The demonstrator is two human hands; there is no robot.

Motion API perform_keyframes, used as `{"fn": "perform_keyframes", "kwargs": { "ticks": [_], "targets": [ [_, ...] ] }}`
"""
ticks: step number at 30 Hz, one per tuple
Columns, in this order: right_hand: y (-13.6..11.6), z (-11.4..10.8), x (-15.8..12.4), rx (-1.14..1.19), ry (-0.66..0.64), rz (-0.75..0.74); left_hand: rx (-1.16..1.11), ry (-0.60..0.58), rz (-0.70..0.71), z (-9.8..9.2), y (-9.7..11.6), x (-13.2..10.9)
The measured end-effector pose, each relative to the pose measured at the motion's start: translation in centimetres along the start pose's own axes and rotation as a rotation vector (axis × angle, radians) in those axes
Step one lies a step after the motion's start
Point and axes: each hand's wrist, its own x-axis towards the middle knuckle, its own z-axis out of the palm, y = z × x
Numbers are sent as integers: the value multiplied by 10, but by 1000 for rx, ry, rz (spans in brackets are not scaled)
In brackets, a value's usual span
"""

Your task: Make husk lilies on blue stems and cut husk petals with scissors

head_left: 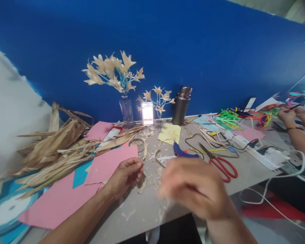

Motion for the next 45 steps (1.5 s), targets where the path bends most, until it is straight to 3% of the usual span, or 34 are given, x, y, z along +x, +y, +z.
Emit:
{"fn": "perform_keyframes", "kwargs": {
  "ticks": [4, 7, 15, 24, 31, 34, 37, 41, 45],
  "targets": [
    [40, 28, 31, -27, -11, 113, 12, 46, 166, 3, 6, -2],
    [61, 46, 38, -62, -39, 180, 35, 70, 272, 2, 9, -3],
    [73, 66, 37, 10, -113, 387, 87, 87, 337, -1, 10, -6],
    [82, 65, 36, 49, -196, 481, 89, 121, 314, 1, 13, -7],
    [87, 67, 49, -112, -260, 344, 276, 301, 391, -1, 13, -3],
    [88, 70, 52, -191, -238, 270, 261, 326, 412, -5, 12, 1],
    [94, 70, 53, -116, -229, 308, 184, 335, 419, -12, 15, 5],
    [105, 62, 55, 55, -287, 413, 50, 439, 446, -22, 24, 10],
    [115, 58, 58, 194, -141, 446, 21, 434, 416, -23, 25, 11]
  ]
}}
